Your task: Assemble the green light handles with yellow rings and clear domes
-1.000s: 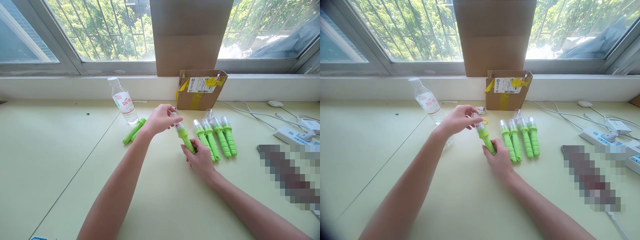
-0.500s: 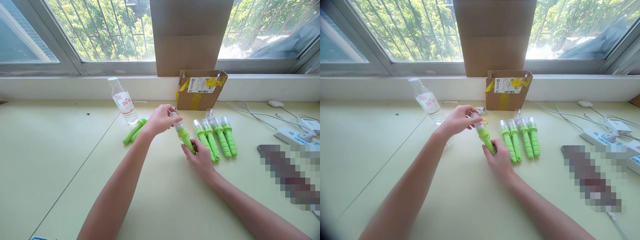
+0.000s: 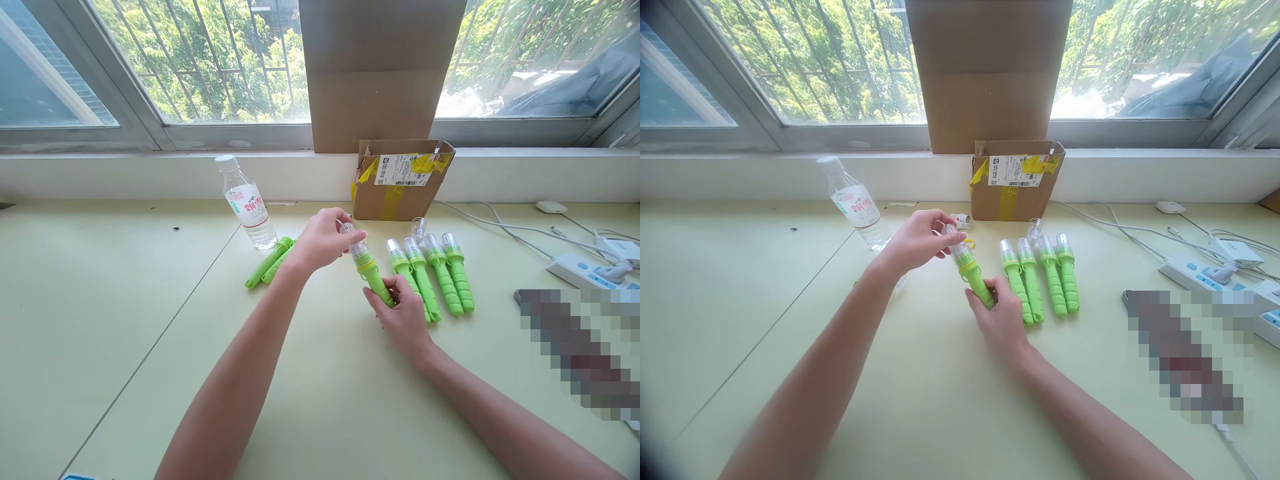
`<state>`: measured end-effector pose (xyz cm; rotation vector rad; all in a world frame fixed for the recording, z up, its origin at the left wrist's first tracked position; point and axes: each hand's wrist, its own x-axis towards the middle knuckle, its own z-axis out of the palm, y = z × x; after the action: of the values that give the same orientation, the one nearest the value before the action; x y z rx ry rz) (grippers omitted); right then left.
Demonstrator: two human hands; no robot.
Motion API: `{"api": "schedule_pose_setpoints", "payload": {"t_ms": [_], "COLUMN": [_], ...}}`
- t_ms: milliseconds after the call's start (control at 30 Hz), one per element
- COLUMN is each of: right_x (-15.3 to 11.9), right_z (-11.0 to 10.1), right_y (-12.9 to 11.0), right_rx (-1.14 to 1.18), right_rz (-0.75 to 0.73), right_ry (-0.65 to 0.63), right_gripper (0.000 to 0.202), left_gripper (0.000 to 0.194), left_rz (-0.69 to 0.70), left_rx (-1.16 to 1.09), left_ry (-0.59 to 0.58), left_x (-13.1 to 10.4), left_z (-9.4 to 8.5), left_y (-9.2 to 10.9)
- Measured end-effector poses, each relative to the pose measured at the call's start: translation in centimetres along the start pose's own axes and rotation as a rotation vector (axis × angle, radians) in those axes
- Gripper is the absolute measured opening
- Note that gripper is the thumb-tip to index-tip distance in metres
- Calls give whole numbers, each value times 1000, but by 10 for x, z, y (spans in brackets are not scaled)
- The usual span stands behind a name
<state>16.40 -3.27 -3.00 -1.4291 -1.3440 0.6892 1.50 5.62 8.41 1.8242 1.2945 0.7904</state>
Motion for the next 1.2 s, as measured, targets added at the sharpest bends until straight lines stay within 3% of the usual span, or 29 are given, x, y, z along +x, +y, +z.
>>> {"api": "schedule_pose_setpoints", "payload": {"t_ms": [300, 600, 767, 933, 1067, 1200], "right_x": [-1, -1, -1, -2, -1, -1], "right_z": [-3, 0, -2, -5, -2, 1], "right_y": [-1, 0, 1, 0, -1, -2], "right_rx": [4, 7, 34, 251, 177, 60], "right_rz": [-64, -74, -95, 48, 24, -8], "right_ry": [-160, 49, -65, -224, -87, 12], "right_gripper": [32, 23, 23, 31, 24, 20], "left_gripper": [29, 28, 28, 25, 27, 27], "left_rz": [0, -37, -12, -1, -74, -166], "left_rx": [6, -162, -226, -368, -546, -817], "left_ry": [22, 19, 36, -71, -48, 48], "left_x": [1, 1, 6, 6, 5, 5], "left_z": [0, 7, 14, 12, 17, 38], "left_y": [1, 7, 1, 0, 4, 6]}}
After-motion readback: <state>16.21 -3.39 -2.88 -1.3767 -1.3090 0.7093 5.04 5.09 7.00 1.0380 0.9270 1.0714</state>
